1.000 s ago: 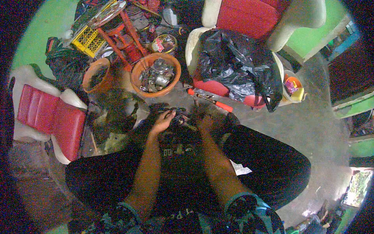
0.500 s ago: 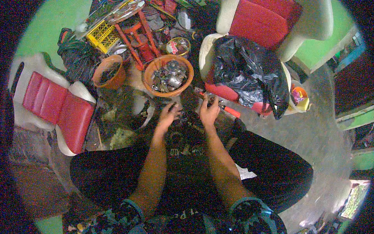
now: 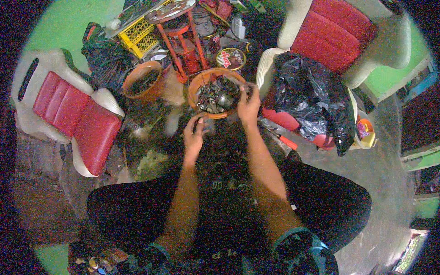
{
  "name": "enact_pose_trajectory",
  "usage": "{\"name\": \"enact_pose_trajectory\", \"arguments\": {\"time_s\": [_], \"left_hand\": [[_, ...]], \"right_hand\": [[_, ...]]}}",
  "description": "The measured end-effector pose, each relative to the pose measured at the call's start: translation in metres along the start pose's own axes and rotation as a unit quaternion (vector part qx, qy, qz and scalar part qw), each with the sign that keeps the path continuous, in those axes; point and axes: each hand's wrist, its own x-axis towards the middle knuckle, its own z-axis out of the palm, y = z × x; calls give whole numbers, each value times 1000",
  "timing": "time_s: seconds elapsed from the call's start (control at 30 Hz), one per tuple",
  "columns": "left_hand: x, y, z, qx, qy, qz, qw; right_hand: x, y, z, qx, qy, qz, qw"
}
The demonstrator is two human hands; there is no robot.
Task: The person cleans and handles components of a mechanical part by hand while sitting on the floor, then stands up to retrieve and inspect a blue hose with clips.
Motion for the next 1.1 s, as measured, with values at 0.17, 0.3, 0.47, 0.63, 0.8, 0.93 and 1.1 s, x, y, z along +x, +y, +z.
{"name": "enact_pose_trajectory", "arguments": {"time_s": [0.17, 0.3, 0.47, 0.63, 0.8, 0.93, 1.1], "left_hand": [[4, 0, -12, 29, 23, -6, 999], [4, -10, 6, 20, 7, -23, 1000], [-10, -77, 17, 7, -57, -125, 990], [-34, -114, 44, 28, -130, -164, 978], [-38, -133, 41, 30, -87, -203, 975], [-30, -124, 52, 17, -100, -142, 985], [-35, -81, 67, 139, -121, -148, 971]], "right_hand": [[-7, -14, 6, -129, -71, -93, 985], [-58, 34, -22, -206, 31, 3, 978], [-139, 81, -46, -181, 81, -30, 980], [-156, 146, -124, -320, 49, 19, 946], [-112, 134, -167, -375, 35, -19, 926], [-91, 165, -190, -412, -3, 33, 911], [-101, 197, -199, -613, -69, 93, 782]]}}
